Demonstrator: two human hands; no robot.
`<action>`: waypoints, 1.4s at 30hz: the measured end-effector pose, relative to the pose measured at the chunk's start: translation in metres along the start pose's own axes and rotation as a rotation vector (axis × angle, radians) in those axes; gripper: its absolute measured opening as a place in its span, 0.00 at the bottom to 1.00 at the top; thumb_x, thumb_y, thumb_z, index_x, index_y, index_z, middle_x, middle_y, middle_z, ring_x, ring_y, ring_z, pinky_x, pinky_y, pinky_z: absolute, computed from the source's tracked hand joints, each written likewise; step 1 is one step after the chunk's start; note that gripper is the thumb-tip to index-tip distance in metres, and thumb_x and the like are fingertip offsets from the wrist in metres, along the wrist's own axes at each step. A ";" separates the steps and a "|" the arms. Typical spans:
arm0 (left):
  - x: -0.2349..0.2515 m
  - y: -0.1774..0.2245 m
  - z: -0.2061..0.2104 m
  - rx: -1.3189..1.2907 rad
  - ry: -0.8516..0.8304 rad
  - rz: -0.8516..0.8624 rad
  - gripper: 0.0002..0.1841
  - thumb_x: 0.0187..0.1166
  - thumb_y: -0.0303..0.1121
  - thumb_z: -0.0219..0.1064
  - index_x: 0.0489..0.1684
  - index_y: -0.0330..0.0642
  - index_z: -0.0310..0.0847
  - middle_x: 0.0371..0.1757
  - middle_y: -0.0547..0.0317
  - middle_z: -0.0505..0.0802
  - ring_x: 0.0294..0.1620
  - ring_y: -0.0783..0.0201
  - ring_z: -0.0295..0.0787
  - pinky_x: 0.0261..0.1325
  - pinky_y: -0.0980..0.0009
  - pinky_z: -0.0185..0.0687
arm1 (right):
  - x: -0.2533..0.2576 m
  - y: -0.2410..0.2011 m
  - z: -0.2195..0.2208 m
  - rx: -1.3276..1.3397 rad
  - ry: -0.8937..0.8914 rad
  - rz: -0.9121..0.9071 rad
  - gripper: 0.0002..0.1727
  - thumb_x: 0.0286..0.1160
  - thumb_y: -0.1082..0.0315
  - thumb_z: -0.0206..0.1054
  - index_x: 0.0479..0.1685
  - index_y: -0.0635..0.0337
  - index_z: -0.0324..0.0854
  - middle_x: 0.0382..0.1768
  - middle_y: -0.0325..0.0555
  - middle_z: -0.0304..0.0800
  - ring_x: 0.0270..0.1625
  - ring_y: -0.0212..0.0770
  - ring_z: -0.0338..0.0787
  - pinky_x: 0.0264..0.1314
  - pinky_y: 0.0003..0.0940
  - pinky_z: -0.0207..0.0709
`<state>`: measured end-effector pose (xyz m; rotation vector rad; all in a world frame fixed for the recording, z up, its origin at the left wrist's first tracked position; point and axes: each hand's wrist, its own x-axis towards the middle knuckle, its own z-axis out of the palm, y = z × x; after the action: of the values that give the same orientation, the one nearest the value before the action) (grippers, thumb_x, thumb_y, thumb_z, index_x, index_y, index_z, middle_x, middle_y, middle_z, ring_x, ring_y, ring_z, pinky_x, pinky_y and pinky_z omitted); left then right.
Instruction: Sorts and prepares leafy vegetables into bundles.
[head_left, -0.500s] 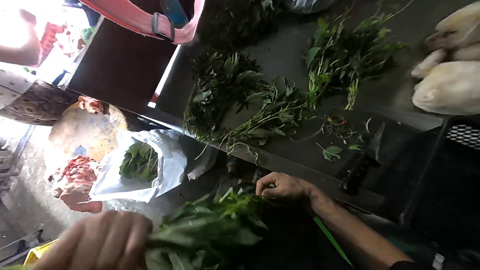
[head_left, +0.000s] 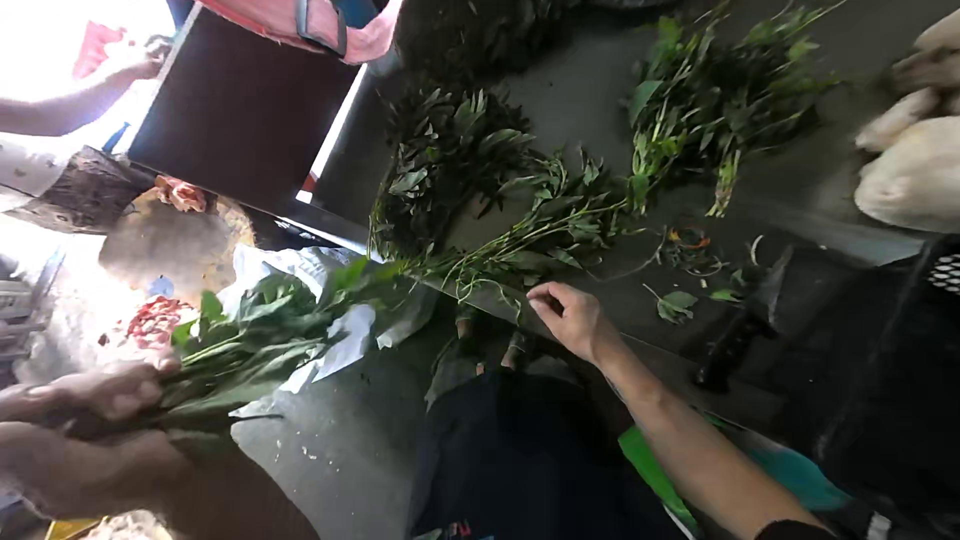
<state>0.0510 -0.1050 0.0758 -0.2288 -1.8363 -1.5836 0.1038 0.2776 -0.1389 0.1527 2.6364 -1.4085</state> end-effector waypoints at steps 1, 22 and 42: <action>0.001 0.000 0.001 -0.026 0.028 -0.037 0.22 0.94 0.38 0.33 0.31 0.50 0.72 0.17 0.72 0.79 0.20 0.70 0.80 0.36 0.70 0.88 | 0.006 0.000 0.008 -0.021 0.004 -0.045 0.13 0.85 0.65 0.63 0.55 0.62 0.90 0.50 0.54 0.94 0.50 0.46 0.94 0.59 0.44 0.87; 0.026 -0.108 -0.130 -0.196 0.228 -0.316 0.27 0.96 0.46 0.28 0.41 0.47 0.74 0.26 0.66 0.82 0.29 0.66 0.85 0.46 0.64 0.90 | 0.115 -0.068 0.111 -0.341 -0.009 -0.227 0.18 0.76 0.59 0.73 0.64 0.47 0.91 0.60 0.52 0.89 0.66 0.54 0.86 0.73 0.52 0.78; -0.080 -0.244 0.056 0.517 -1.360 -0.900 0.22 0.81 0.54 0.66 0.55 0.44 0.89 0.49 0.47 0.95 0.54 0.47 0.93 0.61 0.40 0.83 | 0.089 -0.110 0.044 -0.049 0.511 -0.039 0.11 0.84 0.67 0.66 0.57 0.60 0.86 0.50 0.46 0.94 0.48 0.36 0.94 0.58 0.38 0.89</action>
<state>-0.0446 -0.0879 -0.1687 -0.2836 -3.7351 -1.4265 0.0023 0.1816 -0.0891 0.5218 3.0853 -1.4747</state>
